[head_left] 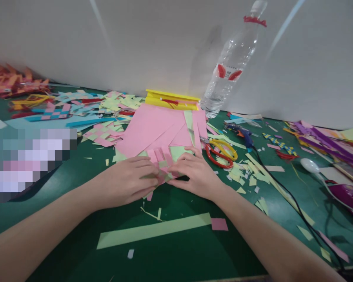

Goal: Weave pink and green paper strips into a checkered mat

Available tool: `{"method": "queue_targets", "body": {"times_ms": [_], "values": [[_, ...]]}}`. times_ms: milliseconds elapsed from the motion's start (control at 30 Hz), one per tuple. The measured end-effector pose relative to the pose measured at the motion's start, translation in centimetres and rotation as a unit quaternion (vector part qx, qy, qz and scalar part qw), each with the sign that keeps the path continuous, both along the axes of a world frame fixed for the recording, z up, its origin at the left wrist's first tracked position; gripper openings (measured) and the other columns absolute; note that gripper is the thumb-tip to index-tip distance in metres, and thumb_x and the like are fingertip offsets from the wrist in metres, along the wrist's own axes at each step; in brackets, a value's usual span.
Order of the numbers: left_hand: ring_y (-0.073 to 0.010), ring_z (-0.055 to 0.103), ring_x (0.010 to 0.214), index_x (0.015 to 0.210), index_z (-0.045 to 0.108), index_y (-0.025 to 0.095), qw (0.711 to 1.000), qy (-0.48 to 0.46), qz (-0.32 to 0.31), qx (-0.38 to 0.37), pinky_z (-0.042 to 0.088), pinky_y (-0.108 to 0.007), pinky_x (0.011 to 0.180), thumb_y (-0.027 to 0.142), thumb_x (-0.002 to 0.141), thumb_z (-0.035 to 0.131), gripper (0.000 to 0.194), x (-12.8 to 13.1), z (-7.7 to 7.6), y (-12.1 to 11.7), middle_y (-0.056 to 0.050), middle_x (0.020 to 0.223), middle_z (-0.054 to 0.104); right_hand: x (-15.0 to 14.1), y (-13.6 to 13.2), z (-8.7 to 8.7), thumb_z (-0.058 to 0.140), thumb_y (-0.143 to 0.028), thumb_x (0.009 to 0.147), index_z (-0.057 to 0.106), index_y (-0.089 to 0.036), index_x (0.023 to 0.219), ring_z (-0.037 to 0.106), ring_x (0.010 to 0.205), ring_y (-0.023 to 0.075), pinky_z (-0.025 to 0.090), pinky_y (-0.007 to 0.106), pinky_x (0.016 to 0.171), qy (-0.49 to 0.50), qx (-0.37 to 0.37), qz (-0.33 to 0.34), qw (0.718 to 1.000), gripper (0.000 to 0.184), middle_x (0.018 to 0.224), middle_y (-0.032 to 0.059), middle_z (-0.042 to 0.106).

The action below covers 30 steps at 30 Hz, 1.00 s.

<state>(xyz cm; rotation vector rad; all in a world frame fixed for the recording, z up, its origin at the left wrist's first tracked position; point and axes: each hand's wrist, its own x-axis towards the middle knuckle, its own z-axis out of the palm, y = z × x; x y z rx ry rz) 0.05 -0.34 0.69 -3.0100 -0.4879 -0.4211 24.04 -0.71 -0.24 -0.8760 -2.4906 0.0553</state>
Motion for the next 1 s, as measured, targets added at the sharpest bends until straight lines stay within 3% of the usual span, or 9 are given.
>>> {"method": "queue_targets", "body": {"times_ms": [300, 600, 800, 1000], "values": [[-0.0229, 0.058, 0.101, 0.102, 0.066, 0.018, 1.0, 0.004, 0.003, -0.012, 0.046, -0.04, 0.09, 0.023, 0.096, 0.044, 0.024, -0.08, -0.22, 0.04, -0.007, 0.104, 0.066, -0.22, -0.1, -0.44, 0.056, -0.033, 0.09, 0.067, -0.02, 0.095, 0.06, 0.084, 0.0162, 0.032, 0.041, 0.101, -0.025, 0.08, 0.021, 0.996, 0.018, 0.084, 0.0016, 0.072], [-0.0225, 0.06, 0.098, 0.097, 0.067, 0.017, 1.0, -0.017, 0.0, 0.001, 0.047, -0.04, 0.09, 0.021, 0.094, 0.046, 0.021, 0.32, -0.11, -0.12, -0.007, 0.099, 0.068, -0.27, -0.03, -0.65, 0.058, -0.032, 0.089, 0.066, -0.019, 0.092, 0.06, 0.081, 0.0156, 0.03, 0.042, 0.103, -0.016, 0.1, 0.027, 0.995, 0.016, 0.081, 0.0008, 0.072], [-0.021, 0.06, 0.101, 0.11, 0.062, 0.017, 0.999, -0.03, 0.015, -0.026, 0.047, -0.037, 0.089, 0.02, 0.094, 0.046, 0.023, 0.21, -0.56, -0.17, -0.007, 0.104, 0.069, -0.66, -0.35, -0.57, 0.057, -0.03, 0.089, 0.066, -0.019, 0.091, 0.06, 0.082, 0.0166, 0.027, 0.042, 0.104, -0.024, 0.1, 0.029, 0.994, 0.014, 0.084, 0.0011, 0.073], [-0.0223, 0.059, 0.101, 0.112, 0.061, 0.017, 0.999, -0.013, 0.015, -0.029, 0.047, -0.038, 0.088, 0.021, 0.095, 0.045, 0.024, 0.23, -0.58, -0.25, -0.008, 0.108, 0.067, -0.5, -0.34, -0.29, 0.058, -0.04, 0.087, 0.067, -0.02, 0.092, 0.061, 0.08, 0.0166, 0.033, 0.04, 0.099, 0.055, 0.077, -0.005, 0.995, 0.023, 0.082, 0.0012, 0.073]]}}
